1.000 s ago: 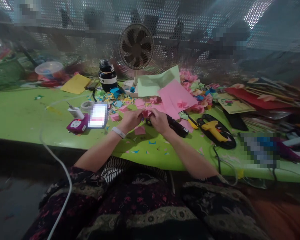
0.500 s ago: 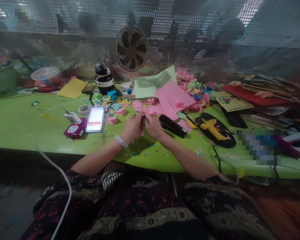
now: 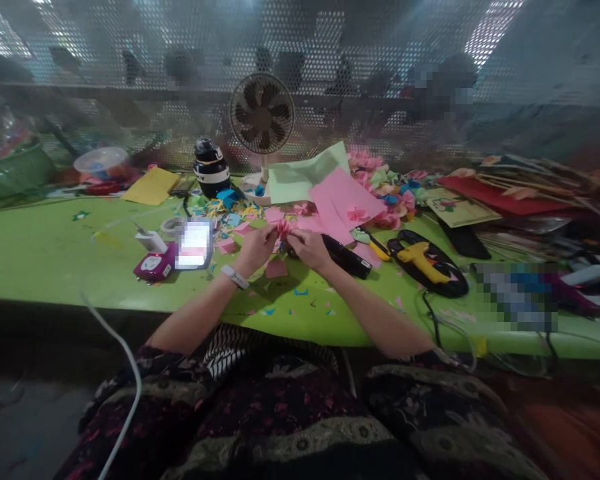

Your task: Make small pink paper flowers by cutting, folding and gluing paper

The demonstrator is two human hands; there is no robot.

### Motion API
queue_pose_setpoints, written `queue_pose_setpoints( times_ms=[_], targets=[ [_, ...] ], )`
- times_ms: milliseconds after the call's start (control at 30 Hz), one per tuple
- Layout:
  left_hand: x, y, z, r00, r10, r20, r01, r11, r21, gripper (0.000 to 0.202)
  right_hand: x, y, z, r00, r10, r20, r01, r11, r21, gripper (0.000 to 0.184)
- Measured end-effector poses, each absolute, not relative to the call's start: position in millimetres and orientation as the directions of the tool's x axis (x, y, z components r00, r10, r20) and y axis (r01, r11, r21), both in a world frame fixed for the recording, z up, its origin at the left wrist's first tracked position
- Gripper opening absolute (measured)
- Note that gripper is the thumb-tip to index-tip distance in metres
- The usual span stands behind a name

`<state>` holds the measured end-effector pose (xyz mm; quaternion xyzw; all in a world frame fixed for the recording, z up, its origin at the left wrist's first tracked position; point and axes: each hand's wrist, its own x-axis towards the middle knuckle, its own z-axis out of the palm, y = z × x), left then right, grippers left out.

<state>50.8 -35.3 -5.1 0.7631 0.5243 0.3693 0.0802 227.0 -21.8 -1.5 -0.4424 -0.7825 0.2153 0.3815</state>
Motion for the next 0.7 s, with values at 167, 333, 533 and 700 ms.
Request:
queue_pose_setpoints(
  times_ms=[167,333,533,700],
  targets=[
    [46.6,-28.6,-8.6,0.172,0.827,0.535,0.671,-0.496,0.551,0.021,229.1,-17.8,-3.6,-0.238,0.866,0.439,0.388,0.499,-0.775,0.025],
    [45.5,-22.1,-12.4,0.108,0.855,0.507,0.582,-0.468,0.665,0.022,230.3,-10.2,-10.7,-0.229,0.871,0.434,0.375,0.491,-0.786,0.025],
    [43.1,-19.8,-13.9,0.133,0.867,0.48,0.607,-0.455,0.652,0.019,230.3,-3.6,-18.0,-0.265,0.859,0.437,0.256,0.5,-0.827,0.042],
    [42.1,-20.3,-13.2,0.15,0.856,0.495,0.604,-0.475,0.639,0.016,227.7,-3.8,-18.2,-0.26,0.871,0.417,0.127,0.459,-0.879,0.04]
  ],
)
